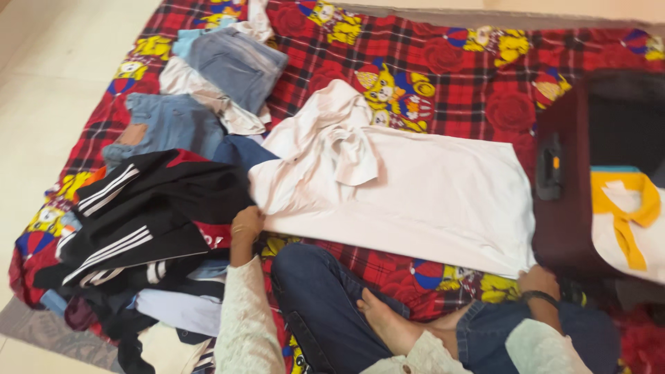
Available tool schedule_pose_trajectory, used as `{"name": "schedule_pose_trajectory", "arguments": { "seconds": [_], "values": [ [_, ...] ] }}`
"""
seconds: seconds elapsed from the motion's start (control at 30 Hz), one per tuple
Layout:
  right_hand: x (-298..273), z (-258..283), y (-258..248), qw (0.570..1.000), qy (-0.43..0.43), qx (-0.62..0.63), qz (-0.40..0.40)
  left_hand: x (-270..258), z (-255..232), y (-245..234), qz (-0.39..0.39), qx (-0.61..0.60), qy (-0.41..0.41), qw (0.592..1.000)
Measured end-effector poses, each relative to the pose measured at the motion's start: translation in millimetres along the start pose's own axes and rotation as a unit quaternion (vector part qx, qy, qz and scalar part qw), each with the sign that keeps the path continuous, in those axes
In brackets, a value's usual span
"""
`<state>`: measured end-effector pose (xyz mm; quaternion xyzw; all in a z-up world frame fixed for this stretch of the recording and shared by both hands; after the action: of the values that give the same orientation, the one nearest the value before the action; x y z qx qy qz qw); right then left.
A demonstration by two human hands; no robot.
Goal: The person folds a white shirt by hand on a bed and places it into an open suitcase.
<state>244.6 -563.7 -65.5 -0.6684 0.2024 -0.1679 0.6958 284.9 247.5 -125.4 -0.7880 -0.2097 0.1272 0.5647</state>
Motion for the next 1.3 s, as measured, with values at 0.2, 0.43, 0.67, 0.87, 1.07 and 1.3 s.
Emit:
{"name": "schedule_pose_trajectory", "arguments": {
  "seconds": [0.2,0.43,0.67,0.87,1.07,1.3],
  "values": [
    [-8,-8,21,0.997,-0.002,-0.041,0.069,-40,18,-14,-0.016,-0.059,-0.03,0.998],
    [20,9,0,0.997,-0.049,0.044,-0.039,-53,-38,-17,-0.11,0.091,0.048,0.989],
    [38,43,19,0.99,-0.065,0.117,-0.047,-144,-225,99,0.061,0.012,0.329,0.942],
    [60,44,18,0.989,-0.094,0.1,-0.058,-237,-333,110,0.09,0.013,0.373,0.923],
    [49,63,11,0.947,-0.156,0.19,-0.207,-241,-326,111,0.104,0.03,0.367,0.924],
    [-53,136,70,0.93,-0.356,0.047,-0.082,-239,-324,119,0.11,0.027,0.358,0.927]
  ]
}}
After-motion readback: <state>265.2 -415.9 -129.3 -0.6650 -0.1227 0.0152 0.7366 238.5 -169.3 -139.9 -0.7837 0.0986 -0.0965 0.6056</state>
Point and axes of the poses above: each hand's wrist, its own x-axis towards the middle knuckle, its own y-axis out of the palm, z = x × y, the point moved 8 cm from there along x, towards the middle knuckle, and after that the axes turned 15 degrees about -z, right-handed, at the moved point
